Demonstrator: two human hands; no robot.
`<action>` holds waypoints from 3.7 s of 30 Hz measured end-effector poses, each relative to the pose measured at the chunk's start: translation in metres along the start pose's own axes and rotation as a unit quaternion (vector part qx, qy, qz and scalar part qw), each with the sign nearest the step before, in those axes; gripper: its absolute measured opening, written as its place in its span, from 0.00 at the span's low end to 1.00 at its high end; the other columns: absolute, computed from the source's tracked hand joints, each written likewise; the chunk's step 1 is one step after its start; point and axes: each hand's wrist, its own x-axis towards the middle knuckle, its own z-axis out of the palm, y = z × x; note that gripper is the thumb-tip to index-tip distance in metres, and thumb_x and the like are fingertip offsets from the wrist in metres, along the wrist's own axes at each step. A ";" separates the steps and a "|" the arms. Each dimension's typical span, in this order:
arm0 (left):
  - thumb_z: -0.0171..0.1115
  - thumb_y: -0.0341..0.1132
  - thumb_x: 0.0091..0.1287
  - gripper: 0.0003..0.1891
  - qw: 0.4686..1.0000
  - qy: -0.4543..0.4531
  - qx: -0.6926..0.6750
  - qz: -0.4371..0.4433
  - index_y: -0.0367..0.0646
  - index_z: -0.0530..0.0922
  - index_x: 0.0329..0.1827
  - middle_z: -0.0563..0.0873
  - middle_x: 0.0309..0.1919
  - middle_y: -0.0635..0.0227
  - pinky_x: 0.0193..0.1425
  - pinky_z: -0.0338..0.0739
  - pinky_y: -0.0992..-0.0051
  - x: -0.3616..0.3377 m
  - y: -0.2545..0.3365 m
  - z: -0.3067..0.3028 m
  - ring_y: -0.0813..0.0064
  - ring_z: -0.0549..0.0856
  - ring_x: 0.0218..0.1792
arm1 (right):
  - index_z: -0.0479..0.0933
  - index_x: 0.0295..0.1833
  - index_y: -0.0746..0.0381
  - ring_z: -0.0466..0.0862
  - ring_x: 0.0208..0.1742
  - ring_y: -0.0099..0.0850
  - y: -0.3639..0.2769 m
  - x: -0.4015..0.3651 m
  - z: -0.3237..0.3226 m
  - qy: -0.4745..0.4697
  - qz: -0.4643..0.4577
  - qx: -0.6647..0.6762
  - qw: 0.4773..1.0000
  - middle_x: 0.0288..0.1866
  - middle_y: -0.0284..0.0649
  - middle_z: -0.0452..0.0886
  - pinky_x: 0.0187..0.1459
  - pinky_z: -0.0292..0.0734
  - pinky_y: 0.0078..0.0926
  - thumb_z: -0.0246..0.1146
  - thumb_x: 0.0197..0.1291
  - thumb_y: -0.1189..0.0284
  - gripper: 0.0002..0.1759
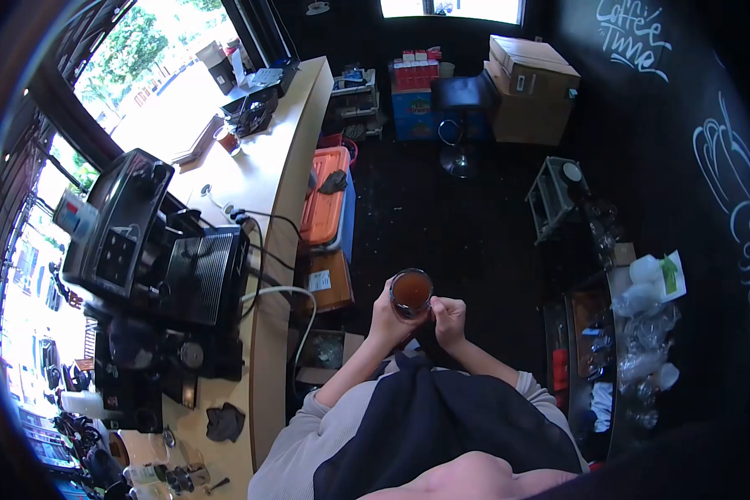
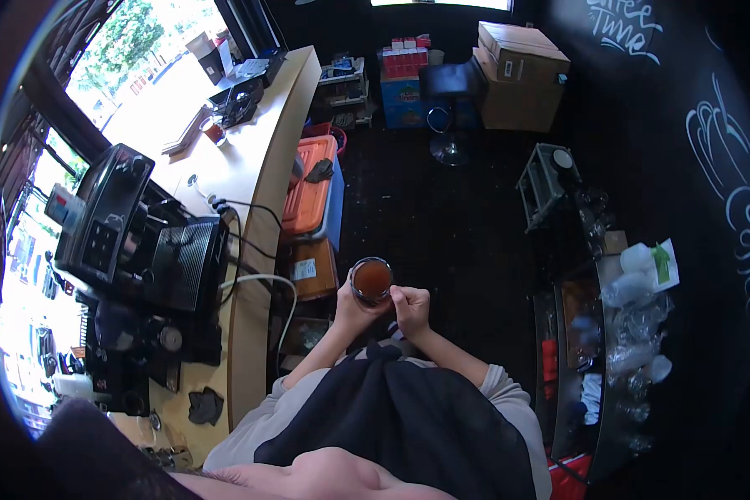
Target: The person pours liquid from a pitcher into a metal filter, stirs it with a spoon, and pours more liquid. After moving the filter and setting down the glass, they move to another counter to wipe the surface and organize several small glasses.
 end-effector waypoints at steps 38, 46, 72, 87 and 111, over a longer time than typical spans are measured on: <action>0.77 0.37 0.45 0.30 0.951 0.253 0.126 -0.125 0.38 0.75 0.51 0.83 0.44 0.59 0.49 0.80 0.68 0.501 -0.240 -0.018 0.60 0.86 0.44 | 0.66 0.16 0.67 0.62 0.18 0.16 0.208 0.602 0.112 -0.324 0.079 0.082 0.939 0.14 0.29 0.65 0.21 0.54 0.21 0.54 0.66 0.69 0.24; 0.77 0.39 0.44 0.30 0.906 0.347 0.156 -0.186 0.39 0.77 0.52 0.83 0.44 0.60 0.49 0.81 0.67 0.503 -0.278 -0.088 0.62 0.86 0.44 | 0.66 0.15 0.65 0.65 0.18 0.18 0.231 0.627 0.212 -0.424 0.129 0.115 0.889 0.14 0.31 0.68 0.23 0.58 0.21 0.52 0.68 0.70 0.25; 0.79 0.41 0.43 0.33 0.817 0.447 0.274 -0.241 0.40 0.75 0.53 0.83 0.41 0.57 0.48 0.82 0.63 0.461 -0.386 -0.320 0.57 0.86 0.42 | 0.69 0.19 0.65 0.68 0.21 0.19 0.289 0.604 0.498 -0.545 0.135 0.157 0.812 0.17 0.32 0.71 0.25 0.62 0.21 0.51 0.70 0.67 0.24; 0.81 0.42 0.40 0.38 0.777 0.462 0.246 -0.349 0.39 0.72 0.53 0.85 0.41 0.53 0.48 0.82 0.61 0.463 -0.424 -0.351 0.52 0.86 0.43 | 0.74 0.23 0.68 0.72 0.24 0.18 0.306 0.621 0.552 -0.611 0.160 0.159 0.759 0.19 0.32 0.74 0.28 0.65 0.19 0.52 0.72 0.65 0.24; 0.81 0.41 0.40 0.37 0.759 0.483 0.206 -0.384 0.40 0.71 0.53 0.85 0.43 0.53 0.49 0.82 0.60 0.461 -0.438 -0.375 0.51 0.86 0.45 | 0.82 0.30 0.70 0.68 0.23 0.13 0.326 0.614 0.583 -0.620 0.150 0.183 0.748 0.19 0.30 0.79 0.26 0.61 0.16 0.53 0.71 0.68 0.21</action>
